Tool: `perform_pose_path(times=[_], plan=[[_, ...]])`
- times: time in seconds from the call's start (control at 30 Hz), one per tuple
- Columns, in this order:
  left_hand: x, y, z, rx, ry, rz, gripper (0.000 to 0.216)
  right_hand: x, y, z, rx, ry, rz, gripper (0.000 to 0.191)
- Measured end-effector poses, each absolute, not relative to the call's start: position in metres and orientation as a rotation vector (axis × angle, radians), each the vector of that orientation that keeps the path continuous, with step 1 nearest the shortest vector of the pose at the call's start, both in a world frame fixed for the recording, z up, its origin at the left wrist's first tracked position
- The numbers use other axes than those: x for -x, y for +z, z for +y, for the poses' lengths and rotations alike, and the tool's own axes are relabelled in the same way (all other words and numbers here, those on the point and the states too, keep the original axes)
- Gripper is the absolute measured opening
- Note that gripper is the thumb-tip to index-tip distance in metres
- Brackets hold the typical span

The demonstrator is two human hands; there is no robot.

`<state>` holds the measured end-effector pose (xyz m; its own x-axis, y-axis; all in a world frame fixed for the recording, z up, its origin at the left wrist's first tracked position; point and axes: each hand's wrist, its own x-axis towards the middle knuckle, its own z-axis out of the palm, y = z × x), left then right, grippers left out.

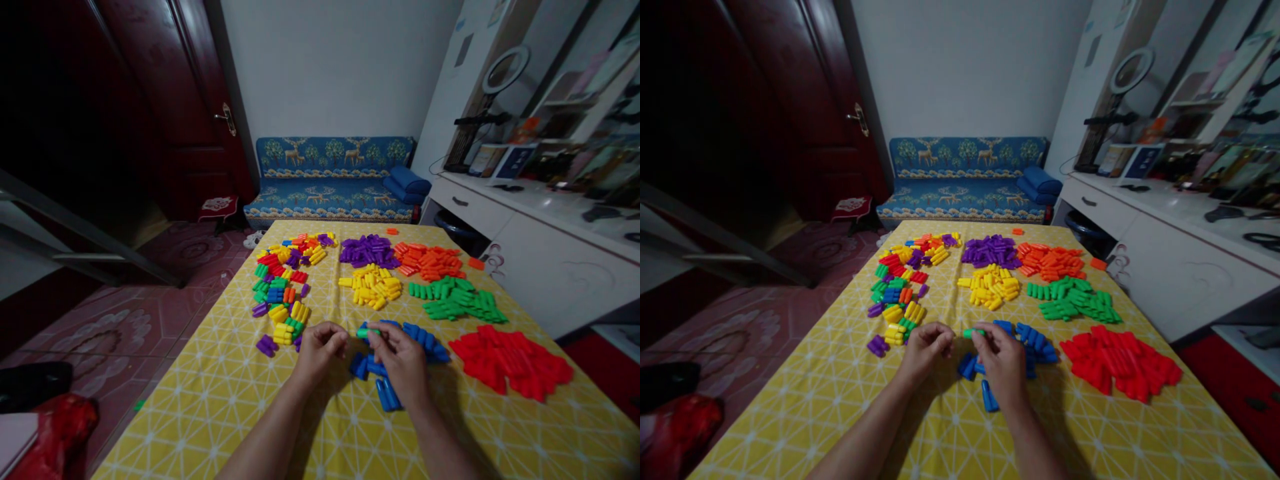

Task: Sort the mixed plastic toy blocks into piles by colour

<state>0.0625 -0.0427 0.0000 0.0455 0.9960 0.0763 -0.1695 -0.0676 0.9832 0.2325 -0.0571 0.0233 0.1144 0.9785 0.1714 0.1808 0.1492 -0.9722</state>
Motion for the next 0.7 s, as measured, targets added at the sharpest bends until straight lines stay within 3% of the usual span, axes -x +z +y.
perform_pose_path(times=[0.37, 0.43, 0.53, 0.7], plan=[[-0.037, 0.006, -0.038, -1.928, 1.501, 1.705, 0.016, -0.352, 0.003, 0.023, 1.110, 0.602, -0.516, 0.063], [-0.031, 0.007, -0.036, -2.042, 1.424, 1.919, 0.026, -0.338, 0.004, 0.014, 1.130, 0.581, -0.584, 0.070], [-0.021, 0.005, -0.032, -2.083, 1.141, 2.205, 0.045, -0.301, 0.012, -0.003, 1.182, 0.605, -0.768, 0.065], [-0.011, 0.006, -0.027, -2.062, 0.949, 2.277, 0.034, -0.243, 0.022, -0.027, 1.195, 0.690, -1.118, 0.046]])
